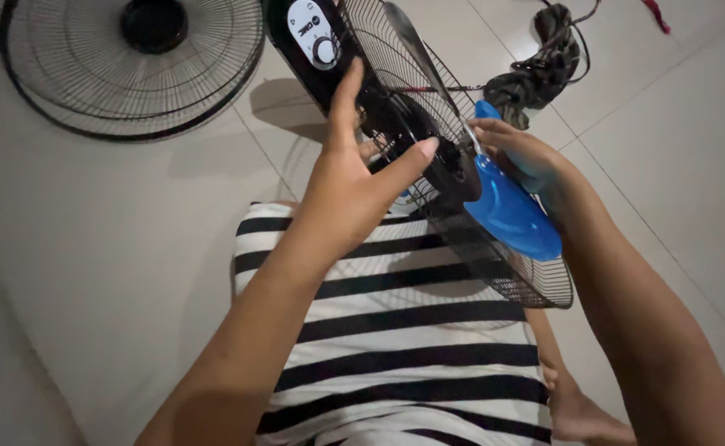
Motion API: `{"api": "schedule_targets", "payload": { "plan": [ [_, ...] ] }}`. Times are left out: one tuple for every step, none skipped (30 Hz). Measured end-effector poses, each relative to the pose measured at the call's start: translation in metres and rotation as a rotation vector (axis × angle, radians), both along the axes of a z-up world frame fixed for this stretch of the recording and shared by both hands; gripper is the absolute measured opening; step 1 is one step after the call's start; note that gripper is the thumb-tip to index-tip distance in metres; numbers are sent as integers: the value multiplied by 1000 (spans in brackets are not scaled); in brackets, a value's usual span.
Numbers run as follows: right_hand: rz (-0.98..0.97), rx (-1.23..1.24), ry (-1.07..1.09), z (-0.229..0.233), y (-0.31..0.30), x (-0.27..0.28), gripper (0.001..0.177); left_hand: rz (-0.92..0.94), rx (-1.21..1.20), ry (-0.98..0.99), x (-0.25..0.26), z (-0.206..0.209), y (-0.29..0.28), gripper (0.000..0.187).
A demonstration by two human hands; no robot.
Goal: The person assembles an electric fan by first securing the central hub onto the motor shaft, then attaching the blue fan blades to the hub, and finally fitting the front wire cage over the blades.
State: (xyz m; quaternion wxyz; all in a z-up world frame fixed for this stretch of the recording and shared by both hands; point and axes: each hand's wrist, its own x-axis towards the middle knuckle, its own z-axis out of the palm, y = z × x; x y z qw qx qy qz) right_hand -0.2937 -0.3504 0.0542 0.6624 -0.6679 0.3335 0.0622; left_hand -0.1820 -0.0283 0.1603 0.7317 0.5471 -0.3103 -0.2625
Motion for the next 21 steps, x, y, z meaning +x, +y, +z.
{"api": "schedule_targets", "payload": {
  "plan": [
    [-18, -10, 33, -1, -4, 0, 51, -1, -20, -28, 2, -1, -5, 108],
    [-36, -20, 67, -2, -7, 1, 53, 24, -16, -130, 5, -2, -9, 103],
    [-37, 3, 59, -3, -10, 0, 54, 48, -11, -229, 7, -3, -12, 98],
    [-37, 26, 50, -4, -12, -1, 55, 71, -5, -329, 8, -2, -16, 94],
    [-39, 47, 44, -4, -15, -3, 57, 84, 28, -344, 10, -2, -20, 93],
    [-40, 77, 36, -4, -17, -3, 57, 97, 61, -359, 11, 0, -24, 93],
    [-40, 105, 28, -3, -19, -4, 57, 110, 92, -375, 11, 1, -25, 94],
    [-41, 132, 19, -2, -20, -4, 58, 106, 113, -377, 12, 3, -27, 94],
    [-38, 136, 22, -2, -21, -4, 57, 100, 139, -379, 14, 7, -27, 95],
    [-35, 139, 25, 0, -23, -4, 56, 93, 164, -382, 15, 11, -28, 95],
    [-35, 141, 24, 0, -24, -4, 56, 81, 189, -339, 15, 15, -28, 96],
    [-27, 141, 28, 0, -26, -3, 54, 69, 214, -296, 15, 19, -28, 98],
    [-21, 141, 35, 1, -28, -4, 52, 55, 239, -251, 14, 24, -29, 99],
    [-15, 140, 41, 0, -31, -6, 51, 40, 218, -228, 13, 28, -30, 99],
    [2, 130, 23, -1, -33, -7, 49, 26, 199, -205, 13, 32, -31, 98],
    [19, 118, 6, -3, -34, -8, 48, 12, 179, -182, 12, 35, -32, 97],
    [38, 108, -12, -6, -36, -7, 46, 0, 195, -168, 12, 38, -32, 97],
    [48, 122, -47, -8, -36, -7, 44, -12, 210, -154, 12, 40, -32, 97],
    [61, 136, -81, -10, -38, -7, 41, -21, 227, -138, 12, 42, -32, 96],
    [74, 150, -115, -11, -38, -7, 39, -22, 253, -152, 12, 44, -31, 97],
    [65, 149, -101, -13, -39, -7, 39, -22, 278, -165, 12, 44, -30, 97]
  ]
}}
